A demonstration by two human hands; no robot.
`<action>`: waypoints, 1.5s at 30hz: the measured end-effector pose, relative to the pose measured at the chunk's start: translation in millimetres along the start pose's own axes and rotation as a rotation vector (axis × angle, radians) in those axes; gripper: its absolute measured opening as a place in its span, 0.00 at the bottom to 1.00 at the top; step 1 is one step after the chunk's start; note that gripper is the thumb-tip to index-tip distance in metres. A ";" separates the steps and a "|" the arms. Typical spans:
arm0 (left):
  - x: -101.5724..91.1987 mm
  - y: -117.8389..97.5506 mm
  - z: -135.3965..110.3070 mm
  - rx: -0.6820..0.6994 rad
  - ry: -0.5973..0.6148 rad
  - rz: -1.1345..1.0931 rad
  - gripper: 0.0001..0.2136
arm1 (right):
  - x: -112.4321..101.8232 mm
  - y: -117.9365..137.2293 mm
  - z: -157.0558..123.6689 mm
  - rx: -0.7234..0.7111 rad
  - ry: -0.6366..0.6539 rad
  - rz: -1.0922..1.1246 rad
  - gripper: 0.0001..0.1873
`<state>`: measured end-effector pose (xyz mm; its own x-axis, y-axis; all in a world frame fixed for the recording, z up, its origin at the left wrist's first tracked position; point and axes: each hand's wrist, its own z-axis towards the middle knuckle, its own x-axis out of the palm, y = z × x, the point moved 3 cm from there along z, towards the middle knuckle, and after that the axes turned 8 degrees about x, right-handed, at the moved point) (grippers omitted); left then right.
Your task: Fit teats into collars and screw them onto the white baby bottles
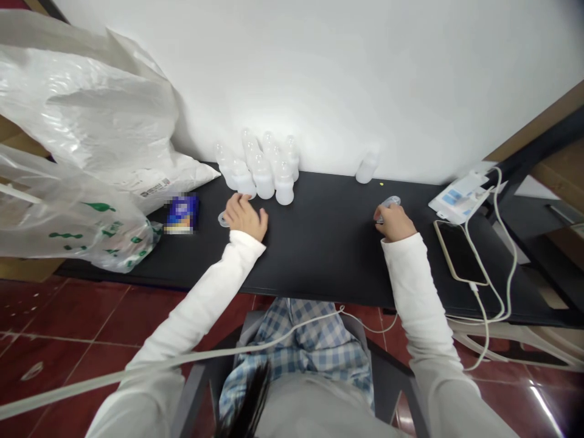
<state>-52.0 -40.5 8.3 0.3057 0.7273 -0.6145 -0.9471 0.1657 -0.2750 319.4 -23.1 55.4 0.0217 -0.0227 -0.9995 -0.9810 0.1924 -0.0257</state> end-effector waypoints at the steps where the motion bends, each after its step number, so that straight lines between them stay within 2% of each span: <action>1: -5.2 9.4 -7.2 -0.007 0.020 0.048 0.21 | 0.8 -0.4 0.7 -0.009 0.002 -0.004 0.16; 5: -12.5 38.6 -18.5 -0.131 0.194 0.126 0.16 | 4.7 -2.0 5.0 -0.031 -0.025 0.014 0.18; 7: -8.9 33.3 -15.1 -0.049 0.291 0.029 0.12 | 5.6 0.4 6.6 -0.052 -0.056 0.035 0.16; 9: -3.3 10.8 -11.9 0.167 0.391 -0.136 0.10 | 5.6 7.0 6.9 -0.122 -0.094 0.056 0.14; 12: 6.1 -39.2 -14.6 0.465 0.541 -0.435 0.12 | 5.7 22.3 5.4 -0.285 -0.137 0.067 0.15; 15: 22.0 -87.1 -15.3 0.523 0.614 -0.677 0.12 | 8.4 34.7 4.3 -0.386 -0.155 0.023 0.15; 18: 48.2 -122.6 -3.9 0.355 0.607 -0.940 0.13 | 12.4 37.5 6.0 -0.416 -0.179 0.001 0.15; 19: 58.0 -130.6 2.1 0.244 0.599 -1.052 0.12 | 13.7 36.7 7.0 -0.427 -0.192 0.010 0.15; 20: 68.0 -135.7 8.2 0.077 0.594 -1.166 0.12 | 15.0 35.4 8.3 -0.441 -0.208 0.024 0.16; 23: 89.9 -140.4 20.5 -0.494 0.609 -1.465 0.09 | 18.2 30.7 12.6 -0.473 -0.265 0.080 0.19; 25: 93.1 -138.6 24.5 -0.733 0.616 -1.599 0.08 | 19.9 28.6 15.5 -0.474 -0.293 0.116 0.19; 27: 90.5 -133.6 26.0 -0.867 0.602 -1.646 0.10 | 21.0 27.6 17.4 -0.465 -0.309 0.144 0.19; 30: 86.0 -127.6 24.9 -0.942 0.605 -1.603 0.13 | 21.1 26.5 18.1 -0.433 -0.330 0.146 0.18; 34: 86.0 -128.4 23.9 -0.884 0.624 -1.573 0.15 | 18.6 24.1 16.8 -0.348 -0.381 0.096 0.16; 37: 86.4 -129.5 23.8 -0.884 0.579 -1.553 0.15 | 12.9 26.7 14.2 -0.339 -0.443 0.173 0.13; 41: 84.4 -129.8 23.6 -0.911 0.506 -1.543 0.13 | 4.3 40.9 5.4 -0.389 -0.509 0.594 0.10; 43: 83.7 -130.2 23.5 -0.892 0.503 -1.556 0.11 | 4.6 51.9 -1.5 -0.421 -0.509 0.844 0.09; 45: 83.9 -130.1 23.0 -0.870 0.504 -1.566 0.10 | 9.0 63.8 -8.2 -0.433 -0.497 1.003 0.06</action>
<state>94.6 14.2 9.5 0.8922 0.0004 0.4517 0.4510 -0.0572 -0.8907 255.4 -19.1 44.9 -0.8105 0.3483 -0.4709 -0.5849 -0.4405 0.6811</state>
